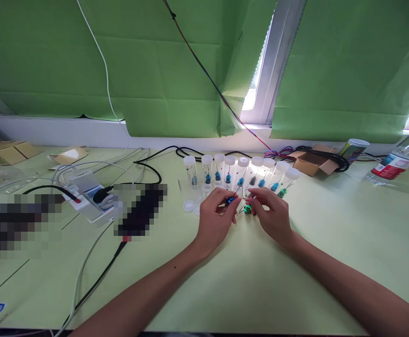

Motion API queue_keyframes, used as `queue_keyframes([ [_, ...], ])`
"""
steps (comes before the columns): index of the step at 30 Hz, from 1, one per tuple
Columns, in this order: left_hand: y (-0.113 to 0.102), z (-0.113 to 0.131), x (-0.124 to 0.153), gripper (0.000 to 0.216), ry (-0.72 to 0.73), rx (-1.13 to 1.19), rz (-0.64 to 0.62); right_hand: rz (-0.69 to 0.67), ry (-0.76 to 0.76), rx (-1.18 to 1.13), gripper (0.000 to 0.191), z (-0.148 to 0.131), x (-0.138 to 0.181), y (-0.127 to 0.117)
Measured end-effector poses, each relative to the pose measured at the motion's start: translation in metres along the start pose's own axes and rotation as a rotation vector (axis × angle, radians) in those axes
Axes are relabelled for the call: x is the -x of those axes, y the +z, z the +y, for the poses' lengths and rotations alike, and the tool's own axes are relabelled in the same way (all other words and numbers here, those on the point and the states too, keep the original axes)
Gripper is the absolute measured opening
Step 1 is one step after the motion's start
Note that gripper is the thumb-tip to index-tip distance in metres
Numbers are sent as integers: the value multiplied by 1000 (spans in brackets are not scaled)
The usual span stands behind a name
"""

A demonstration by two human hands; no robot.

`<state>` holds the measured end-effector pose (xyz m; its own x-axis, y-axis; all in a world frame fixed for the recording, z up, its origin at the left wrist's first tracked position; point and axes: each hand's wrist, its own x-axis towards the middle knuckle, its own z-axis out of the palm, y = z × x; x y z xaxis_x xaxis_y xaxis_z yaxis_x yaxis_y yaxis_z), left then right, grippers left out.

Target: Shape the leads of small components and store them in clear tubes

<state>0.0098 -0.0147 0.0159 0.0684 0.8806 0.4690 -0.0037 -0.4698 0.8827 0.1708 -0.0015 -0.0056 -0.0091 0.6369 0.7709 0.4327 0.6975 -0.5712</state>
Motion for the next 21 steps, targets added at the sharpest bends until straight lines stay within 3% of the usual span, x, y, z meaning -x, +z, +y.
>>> queue_keyframes([
  [21, 1, 3, -1, 18, -88, 72, -3, -17, 125, -65, 8, 4, 3, 0],
])
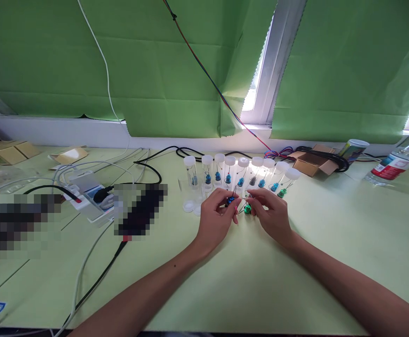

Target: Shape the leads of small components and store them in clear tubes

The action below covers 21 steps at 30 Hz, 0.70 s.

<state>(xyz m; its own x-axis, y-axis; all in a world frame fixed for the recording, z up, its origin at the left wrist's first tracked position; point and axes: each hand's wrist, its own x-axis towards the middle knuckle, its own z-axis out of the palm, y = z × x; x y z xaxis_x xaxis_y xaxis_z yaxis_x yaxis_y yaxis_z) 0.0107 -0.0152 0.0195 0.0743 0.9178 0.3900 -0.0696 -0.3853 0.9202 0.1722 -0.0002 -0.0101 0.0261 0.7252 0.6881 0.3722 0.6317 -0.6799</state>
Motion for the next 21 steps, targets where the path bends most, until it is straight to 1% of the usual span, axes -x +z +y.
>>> queue_keyframes([
  [10, 0, -1, 0, 13, 3, -15, -16, -21, 47, -45, 7, -4, -2, 0],
  [15, 0, 0, 0, 14, 11, -15, -11, -43, 69, -49, 16, -7, -3, -1],
  [21, -1, -2, 0, 15, 5, -15, -14, -68, 88, -42, 20, -7, -4, -2],
])
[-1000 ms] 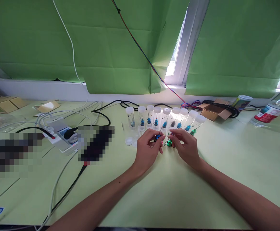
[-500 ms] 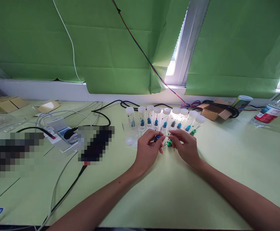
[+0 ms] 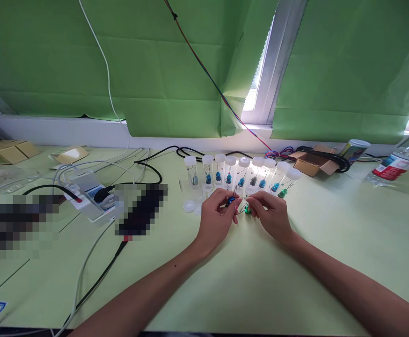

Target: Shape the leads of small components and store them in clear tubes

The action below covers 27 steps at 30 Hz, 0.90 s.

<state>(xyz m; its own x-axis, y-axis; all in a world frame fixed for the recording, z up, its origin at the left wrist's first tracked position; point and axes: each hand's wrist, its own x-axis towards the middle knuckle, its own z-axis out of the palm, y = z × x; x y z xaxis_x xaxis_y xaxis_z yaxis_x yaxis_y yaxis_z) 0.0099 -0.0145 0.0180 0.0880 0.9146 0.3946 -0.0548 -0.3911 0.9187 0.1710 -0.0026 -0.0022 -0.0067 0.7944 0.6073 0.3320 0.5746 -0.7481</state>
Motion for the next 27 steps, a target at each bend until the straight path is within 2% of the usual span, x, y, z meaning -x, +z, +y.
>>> queue_keyframes([
  [13, 0, 2, 0, 18, -7, -4, 12, -68, -5, 54, 30, 0, 2, 0],
  [20, -1, 3, -2, 23, -43, -4, 47, -53, -4, -33, 12, 1, 4, 2],
  [27, -2, -4, -5, 22, -115, 41, 75, -51, -49, -15, 14, 1, 3, 3],
])
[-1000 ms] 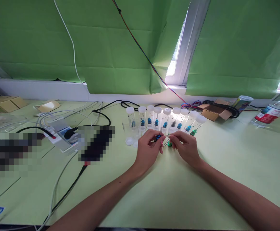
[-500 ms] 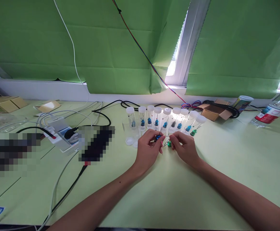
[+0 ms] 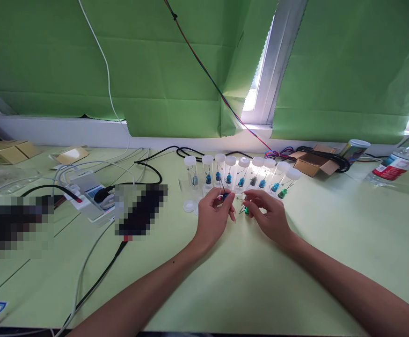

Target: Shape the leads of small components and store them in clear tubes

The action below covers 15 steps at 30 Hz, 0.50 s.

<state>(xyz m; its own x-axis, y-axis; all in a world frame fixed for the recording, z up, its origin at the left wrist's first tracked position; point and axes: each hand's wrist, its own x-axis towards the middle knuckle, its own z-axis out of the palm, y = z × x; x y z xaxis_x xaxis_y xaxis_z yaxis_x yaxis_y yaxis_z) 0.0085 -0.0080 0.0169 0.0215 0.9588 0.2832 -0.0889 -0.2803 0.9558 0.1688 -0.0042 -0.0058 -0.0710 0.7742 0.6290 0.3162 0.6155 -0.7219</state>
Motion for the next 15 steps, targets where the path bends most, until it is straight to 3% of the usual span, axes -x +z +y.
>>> queue_keyframes([
  [15, -1, -1, 1, 21, -8, 3, -10, 31, -37, 44, 9, 3, 0, 0],
])
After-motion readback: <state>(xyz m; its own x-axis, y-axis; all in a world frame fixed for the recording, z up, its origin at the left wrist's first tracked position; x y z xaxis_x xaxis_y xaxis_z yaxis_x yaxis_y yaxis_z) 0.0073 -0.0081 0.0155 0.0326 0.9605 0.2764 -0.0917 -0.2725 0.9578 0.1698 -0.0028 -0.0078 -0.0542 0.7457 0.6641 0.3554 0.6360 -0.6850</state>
